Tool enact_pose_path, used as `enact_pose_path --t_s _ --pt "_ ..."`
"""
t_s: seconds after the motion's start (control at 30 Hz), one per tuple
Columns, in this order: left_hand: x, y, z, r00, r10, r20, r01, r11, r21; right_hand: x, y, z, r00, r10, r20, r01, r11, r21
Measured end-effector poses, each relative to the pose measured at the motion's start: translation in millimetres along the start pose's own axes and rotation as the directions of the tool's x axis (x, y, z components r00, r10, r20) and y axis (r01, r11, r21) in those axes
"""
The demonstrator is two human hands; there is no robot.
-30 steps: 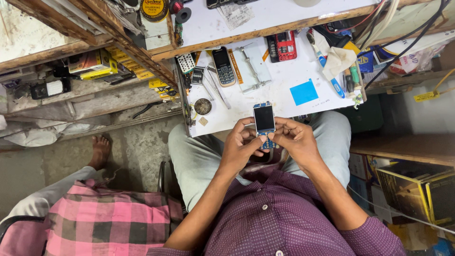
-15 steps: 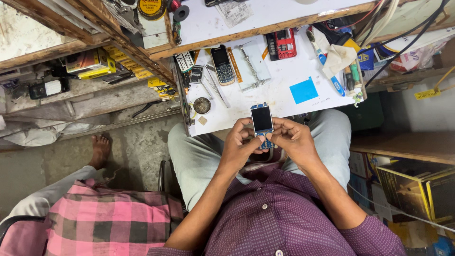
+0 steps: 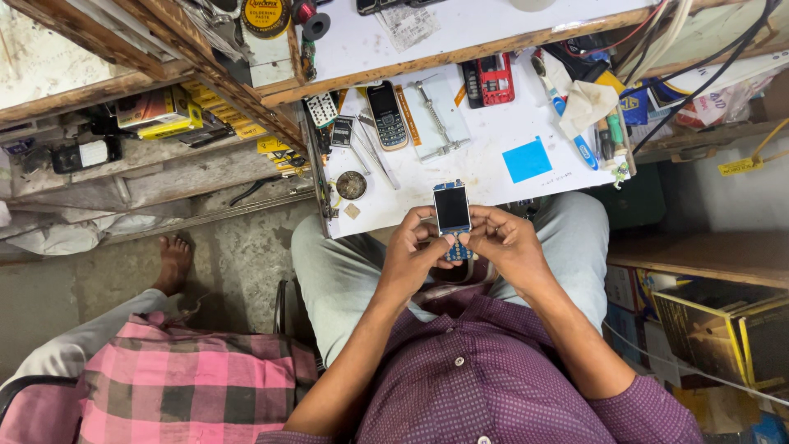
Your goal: The person sits at a repair bench and repairs a feature phone. They disassemble the phone by hand, remove and reinsert the battery, use a screwdriver and tweezers on the internal components, press the keypad, and reassemble the phone's back cover.
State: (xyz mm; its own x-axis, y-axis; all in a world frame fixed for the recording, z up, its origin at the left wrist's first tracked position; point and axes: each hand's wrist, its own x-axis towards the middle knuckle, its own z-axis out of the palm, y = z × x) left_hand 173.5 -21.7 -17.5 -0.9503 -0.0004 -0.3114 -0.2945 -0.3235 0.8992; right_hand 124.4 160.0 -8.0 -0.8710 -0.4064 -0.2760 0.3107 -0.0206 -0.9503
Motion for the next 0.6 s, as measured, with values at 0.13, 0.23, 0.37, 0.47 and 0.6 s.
enact_pose_path --t_s 0.13,0.23,0.37,0.47,0.6 --pt "12.6 13.9 -8.3 1.0 0.005 0.014 -0.007 0.992 0.126 11.1 -3.3 0.4 1.0 -0.005 0.028 0.002 0.996 0.089" --pt "23.2 35.0 -9.2 0.995 0.097 -0.008 -0.082 0.881 0.466 24.0 -7.3 3.6 0.999 0.044 -0.008 -0.043 0.985 0.168" --pt "26.6 63.5 5.4 0.972 0.235 -0.028 -0.129 0.624 0.771 37.0 -12.8 5.3 0.995 0.045 -0.089 -0.027 0.982 0.186" --pt "26.3 74.2 22.4 0.948 0.319 -0.001 -0.189 0.564 0.804 39.9 -15.4 3.5 0.993 0.043 -0.109 -0.015 0.97 0.243" --pt "33.0 74.6 38.8 0.945 0.308 -0.114 -0.073 0.534 0.842 39.8 -15.5 1.6 0.985 0.05 -0.165 -0.009 0.971 0.238"
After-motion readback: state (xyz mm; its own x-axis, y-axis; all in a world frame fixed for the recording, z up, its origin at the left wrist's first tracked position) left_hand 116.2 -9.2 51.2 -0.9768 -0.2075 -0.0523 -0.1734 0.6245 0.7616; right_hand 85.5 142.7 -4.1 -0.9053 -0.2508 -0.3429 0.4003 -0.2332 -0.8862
